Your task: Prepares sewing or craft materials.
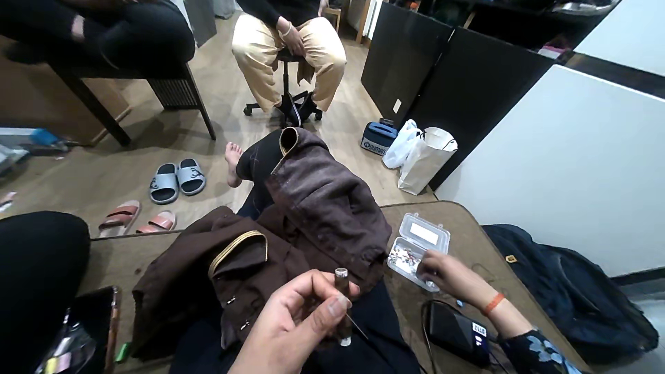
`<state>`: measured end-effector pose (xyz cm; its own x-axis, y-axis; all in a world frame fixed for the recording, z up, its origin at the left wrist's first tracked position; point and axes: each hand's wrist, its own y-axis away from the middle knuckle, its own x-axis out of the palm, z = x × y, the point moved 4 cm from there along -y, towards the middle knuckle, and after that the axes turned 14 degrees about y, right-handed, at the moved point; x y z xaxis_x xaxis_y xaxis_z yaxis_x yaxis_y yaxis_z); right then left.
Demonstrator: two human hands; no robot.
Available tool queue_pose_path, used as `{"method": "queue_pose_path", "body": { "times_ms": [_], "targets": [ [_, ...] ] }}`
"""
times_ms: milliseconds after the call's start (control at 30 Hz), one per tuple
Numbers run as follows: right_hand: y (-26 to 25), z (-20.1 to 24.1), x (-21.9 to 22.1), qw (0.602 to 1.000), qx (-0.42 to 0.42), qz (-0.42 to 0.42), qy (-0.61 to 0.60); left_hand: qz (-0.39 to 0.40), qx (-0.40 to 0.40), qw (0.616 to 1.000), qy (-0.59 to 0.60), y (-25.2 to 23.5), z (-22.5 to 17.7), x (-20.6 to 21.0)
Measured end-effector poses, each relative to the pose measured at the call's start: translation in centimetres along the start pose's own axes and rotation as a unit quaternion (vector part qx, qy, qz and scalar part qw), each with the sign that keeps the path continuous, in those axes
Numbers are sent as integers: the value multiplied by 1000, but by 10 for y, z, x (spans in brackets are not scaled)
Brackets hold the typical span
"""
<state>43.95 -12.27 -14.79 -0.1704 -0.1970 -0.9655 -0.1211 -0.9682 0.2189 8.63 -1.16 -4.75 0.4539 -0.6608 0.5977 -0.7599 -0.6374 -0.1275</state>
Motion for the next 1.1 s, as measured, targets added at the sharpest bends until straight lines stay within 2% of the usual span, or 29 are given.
{"method": "queue_pose_path", "body": {
  "times_ms": [67, 133, 233, 267, 333, 400, 433, 567, 700, 800, 900, 967, 1033, 1100],
  "targets": [
    [5, -19, -8, 997, 51, -50, 8, -5, -3, 1000, 4, 1, -1, 0],
    [7, -30, -13, 994, 95, -50, 32, -3, -3, 1000, 9, 1, -1, -1],
    [7, -19, -14, 995, 70, -65, 30, -3, 1, 1000, 5, 1, -1, -2],
    [6, -9, -12, 997, 57, -40, 22, -1, 2, 1000, 3, 1, 0, -3],
    [3, 14, 4, 996, 38, 79, 23, -1, -1, 1000, 4, 2, 0, -3],
    [0, 36, 28, 978, 43, 191, 73, 2, -5, 1000, 3, 2, -1, -3],
    [0, 45, 38, 968, 58, 220, 104, 3, -6, 1000, 2, 2, -2, -3],
    [1, 68, 58, 953, 123, 201, 192, 8, -1, 1000, 3, 3, -2, -3],
    [0, 70, 65, 956, 110, 198, 187, 9, 0, 1000, 9, 2, -2, -3],
    [-2, 61, 45, 969, 117, 192, 101, 9, 4, 1000, 17, 2, -4, -3],
    [-1, 35, -5, 993, 87, 80, -22, -2, 10, 1000, 10, 4, -7, -6],
    [12, 7, -43, 994, 82, 10, -77, -10, 11, 1000, 4, 4, -9, -6],
    [33, -21, -75, 988, 140, 1, -57, -10, 15, 1000, -4, 3, -11, -5],
    [56, -51, -91, 971, 239, 7, 23, -8, 14, 1000, -5, 3, -11, -4]
  ]
}}
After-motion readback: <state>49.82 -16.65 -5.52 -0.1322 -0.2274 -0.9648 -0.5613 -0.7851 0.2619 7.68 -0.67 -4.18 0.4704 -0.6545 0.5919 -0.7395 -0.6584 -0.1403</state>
